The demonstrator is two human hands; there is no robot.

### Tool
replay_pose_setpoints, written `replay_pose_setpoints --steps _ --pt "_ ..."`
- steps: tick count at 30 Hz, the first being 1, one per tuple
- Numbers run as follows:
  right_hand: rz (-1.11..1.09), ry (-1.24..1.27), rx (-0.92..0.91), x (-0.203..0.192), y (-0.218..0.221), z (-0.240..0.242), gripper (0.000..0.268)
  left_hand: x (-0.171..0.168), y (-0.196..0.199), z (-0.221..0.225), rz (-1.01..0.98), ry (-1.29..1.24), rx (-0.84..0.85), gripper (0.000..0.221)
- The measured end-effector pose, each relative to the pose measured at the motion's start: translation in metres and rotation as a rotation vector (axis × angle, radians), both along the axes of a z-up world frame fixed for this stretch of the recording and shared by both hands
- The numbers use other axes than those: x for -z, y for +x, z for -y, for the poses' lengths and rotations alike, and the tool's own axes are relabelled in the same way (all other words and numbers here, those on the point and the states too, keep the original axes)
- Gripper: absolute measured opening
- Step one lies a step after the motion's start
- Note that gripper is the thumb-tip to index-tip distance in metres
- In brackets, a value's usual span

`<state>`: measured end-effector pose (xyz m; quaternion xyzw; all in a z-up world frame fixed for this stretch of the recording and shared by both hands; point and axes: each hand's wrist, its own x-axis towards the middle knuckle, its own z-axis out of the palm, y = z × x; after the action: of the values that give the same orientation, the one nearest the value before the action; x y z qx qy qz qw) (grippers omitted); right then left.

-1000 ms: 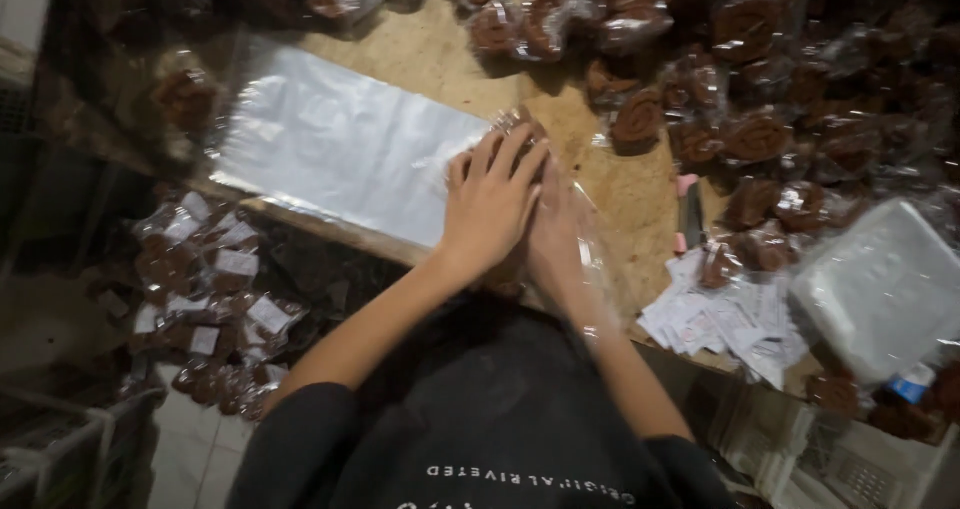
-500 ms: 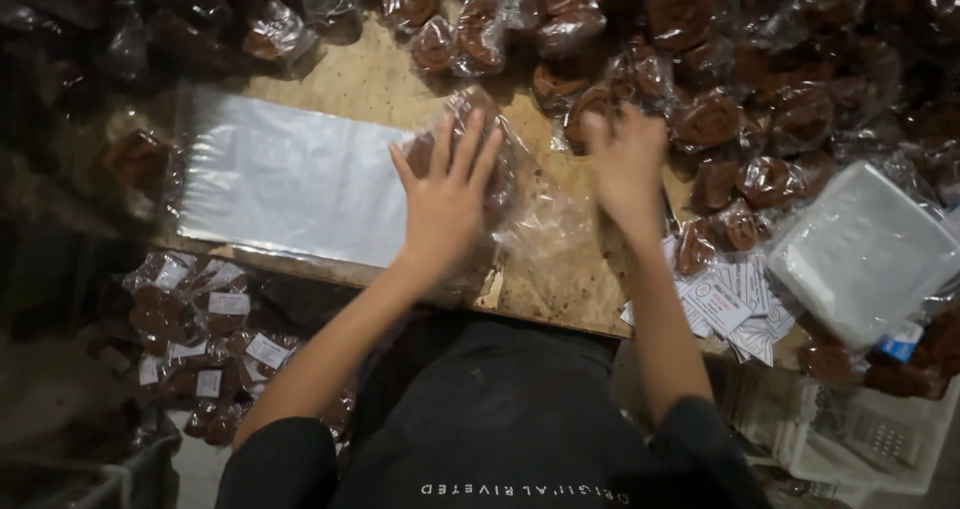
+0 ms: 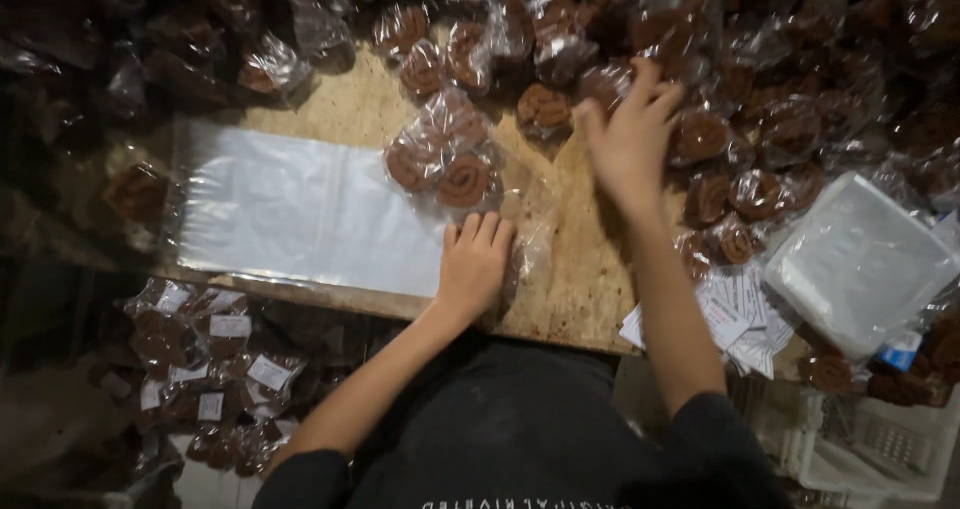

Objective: The person places several small brown pastries into clear plastic bags and applies labels to the bags by hand.

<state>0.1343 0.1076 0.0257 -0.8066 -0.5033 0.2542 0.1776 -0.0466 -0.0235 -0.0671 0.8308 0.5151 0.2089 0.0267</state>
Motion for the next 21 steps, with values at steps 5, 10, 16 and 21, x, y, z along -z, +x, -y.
replay_pose_setpoints --steps 5,10,16,21 --pt "-0.015 0.074 -0.176 0.036 0.005 0.014 0.059 -0.019 0.005 0.001 0.089 -0.005 -0.062 0.042" --pt "-0.162 0.16 -0.023 0.036 0.015 0.012 0.077 -0.035 0.019 0.018 0.049 0.056 -0.087 0.046" --pt "0.129 0.257 -0.355 0.071 0.02 0.027 0.048 -0.037 0.032 0.039 0.074 0.098 -0.068 0.01" --pt "0.183 0.509 -0.475 0.082 0.034 0.098 0.068 -0.041 0.024 0.048 0.105 0.084 -0.01 0.039"
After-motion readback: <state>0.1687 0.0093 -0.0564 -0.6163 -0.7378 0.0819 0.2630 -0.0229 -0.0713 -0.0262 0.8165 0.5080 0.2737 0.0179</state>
